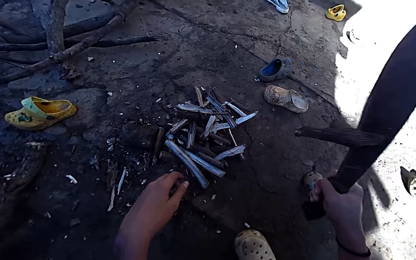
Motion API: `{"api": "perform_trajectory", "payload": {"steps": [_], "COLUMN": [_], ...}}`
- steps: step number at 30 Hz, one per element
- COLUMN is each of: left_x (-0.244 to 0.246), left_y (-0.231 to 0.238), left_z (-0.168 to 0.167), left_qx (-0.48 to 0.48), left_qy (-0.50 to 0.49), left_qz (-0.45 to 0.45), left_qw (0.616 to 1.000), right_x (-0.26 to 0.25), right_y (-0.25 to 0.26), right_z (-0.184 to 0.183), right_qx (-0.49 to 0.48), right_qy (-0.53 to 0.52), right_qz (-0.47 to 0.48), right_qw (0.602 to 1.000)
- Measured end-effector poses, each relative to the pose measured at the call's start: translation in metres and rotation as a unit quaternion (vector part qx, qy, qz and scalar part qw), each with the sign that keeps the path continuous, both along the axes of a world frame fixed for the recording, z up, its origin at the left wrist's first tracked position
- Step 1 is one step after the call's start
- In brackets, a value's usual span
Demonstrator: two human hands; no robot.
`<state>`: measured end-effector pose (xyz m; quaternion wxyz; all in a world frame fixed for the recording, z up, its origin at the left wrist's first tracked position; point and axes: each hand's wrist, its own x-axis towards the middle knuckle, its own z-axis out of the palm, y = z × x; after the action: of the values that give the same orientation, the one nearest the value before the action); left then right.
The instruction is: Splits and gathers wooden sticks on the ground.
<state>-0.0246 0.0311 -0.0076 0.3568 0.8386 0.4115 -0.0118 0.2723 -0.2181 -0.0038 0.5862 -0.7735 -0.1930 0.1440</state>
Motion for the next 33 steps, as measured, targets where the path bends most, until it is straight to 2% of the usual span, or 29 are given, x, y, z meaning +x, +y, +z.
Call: {"api": "perform_trajectory", "payload": {"steps": [1, 2, 3, 4, 5, 6, 7, 9, 12, 14, 15, 16, 18, 19, 21, 23, 26, 27, 28, 30, 31, 33], "left_x": [0.0, 0.0, 0.001, 0.002, 0.004, 0.004, 0.004, 0.004, -0.001, 0.002, 0.005, 0.008, 0.016, 0.018, 0.019, 0.011, 0.0, -0.003, -0.006, -0.007, -0.009, -0.012], "left_y": [-0.002, -0.004, -0.004, -0.004, -0.003, -0.003, -0.002, 0.003, -0.005, -0.005, -0.005, -0.005, -0.006, -0.005, 0.002, -0.005, -0.009, -0.011, -0.011, -0.01, -0.011, -0.003], "left_z": [-0.001, -0.002, -0.001, 0.001, 0.004, 0.007, 0.009, 0.003, -0.012, -0.016, -0.016, -0.015, -0.008, -0.002, 0.005, 0.003, -0.005, -0.005, -0.004, 0.001, 0.004, 0.003], "left_qx": [-0.003, -0.005, -0.012, -0.019, -0.021, -0.021, -0.013, 0.026, 0.013, -0.022, -0.036, -0.046, -0.058, -0.055, -0.004, 0.024, 0.037, 0.028, 0.017, 0.005, 0.01, 0.048], "left_qy": [0.0, -0.002, 0.0, 0.003, 0.005, 0.006, -0.001, -0.037, -0.014, 0.024, 0.036, 0.041, 0.034, 0.024, -0.03, -0.065, -0.069, -0.063, -0.056, -0.048, -0.049, -0.071], "left_qz": [0.0, -0.002, -0.005, -0.006, -0.006, -0.006, -0.005, 0.009, 0.009, 0.0, -0.006, -0.013, -0.021, -0.025, -0.021, -0.007, -0.003, -0.004, -0.006, -0.01, -0.014, -0.01], "left_qw": [1.0, 1.0, 1.0, 1.0, 1.0, 1.0, 1.0, 0.999, 1.0, 0.999, 0.999, 0.998, 0.998, 0.998, 0.999, 0.998, 0.997, 0.998, 0.998, 0.999, 0.999, 0.996], "right_x": [0.003, 0.005, 0.004, 0.003, 0.006, 0.012, 0.017, 0.032, 0.037, 0.036, 0.031, 0.024, 0.017, 0.017, 0.022, 0.016, 0.015, 0.013, 0.01, 0.008, 0.011, 0.021], "right_y": [0.002, 0.004, 0.003, 0.002, 0.004, 0.003, 0.002, 0.001, -0.017, -0.005, 0.001, 0.003, 0.008, 0.008, 0.014, 0.01, 0.026, 0.028, 0.028, 0.021, 0.014, 0.013], "right_z": [-0.003, -0.013, -0.028, -0.041, -0.052, -0.062, -0.06, -0.037, 0.005, 0.018, 0.013, 0.0, -0.034, -0.05, -0.049, -0.014, 0.016, 0.008, -0.009, -0.056, -0.073, -0.065], "right_qx": [0.047, 0.042, -0.031, -0.16, -0.271, -0.316, -0.299, -0.166, 0.022, 0.062, 0.004, -0.124, -0.374, -0.41, -0.331, -0.184, 0.023, 0.03, -0.012, -0.192, -0.238, -0.194], "right_qy": [-0.047, -0.08, -0.085, -0.043, 0.048, 0.117, 0.163, 0.154, -0.005, -0.099, -0.129, -0.138, -0.027, 0.016, 0.025, 0.023, -0.024, -0.025, -0.007, 0.1, 0.157, 0.216], "right_qz": [0.011, 0.011, 0.001, 0.0, 0.01, 0.005, -0.019, -0.053, -0.057, -0.052, -0.05, -0.041, 0.03, 0.047, 0.039, 0.031, 0.021, 0.022, 0.015, 0.004, -0.002, -0.025], "right_qw": [0.998, 0.996, 0.996, 0.986, 0.961, 0.941, 0.94, 0.973, 0.998, 0.992, 0.99, 0.982, 0.926, 0.911, 0.942, 0.982, 0.999, 0.999, 1.0, 0.976, 0.959, 0.957]}}
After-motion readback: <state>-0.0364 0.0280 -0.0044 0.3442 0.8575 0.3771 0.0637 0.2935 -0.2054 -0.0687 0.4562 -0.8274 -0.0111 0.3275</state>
